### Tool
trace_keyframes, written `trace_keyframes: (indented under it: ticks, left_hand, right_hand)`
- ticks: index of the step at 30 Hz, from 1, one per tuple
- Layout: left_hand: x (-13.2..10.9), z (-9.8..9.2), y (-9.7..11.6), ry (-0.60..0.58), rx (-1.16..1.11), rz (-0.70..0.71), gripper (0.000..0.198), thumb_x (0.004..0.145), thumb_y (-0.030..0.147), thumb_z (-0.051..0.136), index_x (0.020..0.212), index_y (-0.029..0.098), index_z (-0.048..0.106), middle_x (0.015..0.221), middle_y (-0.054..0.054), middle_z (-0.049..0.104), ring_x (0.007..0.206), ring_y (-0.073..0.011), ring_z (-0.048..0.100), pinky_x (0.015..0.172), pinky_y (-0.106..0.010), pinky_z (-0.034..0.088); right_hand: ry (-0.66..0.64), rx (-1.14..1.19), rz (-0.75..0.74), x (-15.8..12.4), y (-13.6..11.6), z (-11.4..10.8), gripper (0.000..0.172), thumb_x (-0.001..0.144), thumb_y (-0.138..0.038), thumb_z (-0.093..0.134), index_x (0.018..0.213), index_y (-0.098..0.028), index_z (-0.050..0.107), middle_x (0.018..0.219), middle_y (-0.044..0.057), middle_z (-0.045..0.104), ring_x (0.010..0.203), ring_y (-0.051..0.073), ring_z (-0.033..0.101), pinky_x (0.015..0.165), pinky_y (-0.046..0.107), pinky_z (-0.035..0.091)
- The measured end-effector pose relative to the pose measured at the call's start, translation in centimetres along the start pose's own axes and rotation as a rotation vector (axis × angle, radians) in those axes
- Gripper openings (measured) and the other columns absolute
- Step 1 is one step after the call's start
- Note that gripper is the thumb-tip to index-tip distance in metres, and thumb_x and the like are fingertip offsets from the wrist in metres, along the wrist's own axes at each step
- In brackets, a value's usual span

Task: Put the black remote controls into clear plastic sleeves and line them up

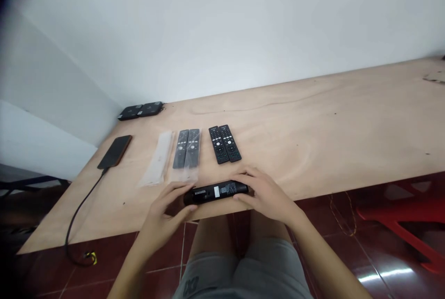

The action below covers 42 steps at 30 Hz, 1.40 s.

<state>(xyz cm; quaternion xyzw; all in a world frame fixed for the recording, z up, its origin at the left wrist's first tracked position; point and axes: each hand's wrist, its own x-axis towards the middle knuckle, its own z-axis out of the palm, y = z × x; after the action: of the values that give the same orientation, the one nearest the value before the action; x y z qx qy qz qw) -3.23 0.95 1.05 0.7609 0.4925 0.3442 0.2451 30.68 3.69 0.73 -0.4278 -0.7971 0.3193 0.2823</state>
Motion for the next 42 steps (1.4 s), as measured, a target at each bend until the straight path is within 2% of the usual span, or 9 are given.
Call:
trace_keyframes:
  ticks: [7, 12, 20, 24, 29, 31, 34, 38, 42]
  left_hand:
    - [1.1, 2.3, 0.8, -0.004, 0.122, 0.159, 0.032, 0.099, 0.029, 0.081, 0.130, 0.028, 0.074, 0.124, -0.008, 0.069, 0.118, -0.0275, 0.066, 0.102, -0.046, 0.060]
    - [1.0, 2.9, 0.7, 0.007, 0.107, 0.211, 0.035, 0.099, 0.026, 0.080, 0.133, 0.027, 0.074, 0.123, -0.009, 0.069, 0.115, -0.0270, 0.065, 0.100, -0.045, 0.059]
    - [1.0, 3.2, 1.2, -0.012, 0.106, 0.165, 0.035, 0.102, 0.030, 0.077, 0.136, 0.028, 0.074, 0.126, -0.010, 0.072, 0.118, -0.0282, 0.068, 0.102, -0.046, 0.059]
    - [0.5, 0.7, 0.5, 0.131, 0.112, 0.109, 0.032, 0.108, 0.021, 0.061, 0.137, 0.028, 0.072, 0.129, -0.009, 0.071, 0.122, -0.0255, 0.068, 0.107, -0.043, 0.057]
    - [0.4, -4.6, -3.9, 0.464, 0.526, 0.057, 0.031, 0.105, 0.020, 0.054, 0.127, 0.019, 0.075, 0.121, -0.014, 0.070, 0.117, -0.0316, 0.066, 0.109, -0.052, 0.050]
    - [0.5, -6.3, -5.9, 0.465, 0.682, 0.026, 0.028, 0.102, 0.026, 0.059, 0.122, 0.017, 0.077, 0.122, -0.017, 0.072, 0.117, -0.0354, 0.065, 0.110, -0.057, 0.046]
    - [0.7, -7.5, -7.4, 0.385, 0.741, 0.009, 0.021, 0.101, 0.029, 0.060, 0.102, 0.019, 0.078, 0.109, -0.015, 0.077, 0.106, -0.0338, 0.069, 0.108, -0.056, 0.046]
    - [0.6, -6.4, -5.6, 0.381, 0.669, 0.024, 0.017, 0.101, 0.027, 0.060, 0.091, 0.021, 0.073, 0.094, -0.009, 0.079, 0.094, -0.0302, 0.069, 0.102, -0.050, 0.048]
    - [-0.2, -3.2, -1.6, 0.362, 0.507, -0.024, 0.012, 0.099, 0.027, 0.062, 0.096, 0.022, 0.073, 0.091, -0.007, 0.076, 0.092, -0.0283, 0.069, 0.088, -0.041, 0.054]
  right_hand:
    - [-0.022, 0.008, -0.045, -0.1, 0.1, -0.2, 0.047, 0.103, -0.035, 0.077, 0.149, -0.035, 0.069, 0.145, 0.009, 0.067, 0.134, 0.033, 0.064, 0.115, 0.051, 0.056]
    - [-0.036, -0.003, -0.046, -0.1, 0.1, -0.3, 0.047, 0.103, -0.035, 0.077, 0.149, -0.035, 0.069, 0.146, 0.009, 0.066, 0.135, 0.033, 0.063, 0.118, 0.052, 0.054]
    - [-0.018, -0.014, -0.079, 0.0, -0.4, -0.1, 0.043, 0.107, -0.036, 0.072, 0.150, -0.036, 0.068, 0.147, 0.008, 0.067, 0.135, 0.031, 0.064, 0.118, 0.049, 0.053]
    - [0.012, 0.074, -0.050, -0.1, -0.4, -0.5, 0.033, 0.109, -0.041, 0.067, 0.141, -0.035, 0.074, 0.141, 0.006, 0.072, 0.130, 0.029, 0.067, 0.115, 0.044, 0.054]
    - [0.052, 0.136, 0.010, 0.1, -0.7, -0.7, 0.030, 0.115, -0.044, 0.056, 0.113, -0.029, 0.082, 0.116, 0.005, 0.082, 0.109, 0.028, 0.074, 0.100, 0.041, 0.058]
    - [0.067, 0.117, 0.024, 0.2, -0.7, -0.5, 0.035, 0.116, -0.045, 0.052, 0.106, -0.028, 0.081, 0.109, 0.005, 0.082, 0.102, 0.029, 0.074, 0.095, 0.043, 0.059]
    - [0.097, 0.088, 0.028, 0.3, -0.4, -0.1, 0.034, 0.115, -0.044, 0.052, 0.108, -0.028, 0.080, 0.113, 0.005, 0.081, 0.105, 0.029, 0.074, 0.097, 0.044, 0.059]
    - [0.149, -0.019, 0.009, 0.0, 0.3, 0.4, 0.026, 0.108, -0.046, 0.068, 0.126, -0.030, 0.079, 0.129, 0.007, 0.077, 0.122, 0.032, 0.069, 0.108, 0.049, 0.056]
    - [0.109, -0.152, -0.030, -0.1, 0.4, 0.5, 0.057, 0.092, -0.047, 0.087, 0.145, -0.032, 0.071, 0.144, 0.009, 0.070, 0.137, 0.038, 0.057, 0.116, 0.057, 0.051]
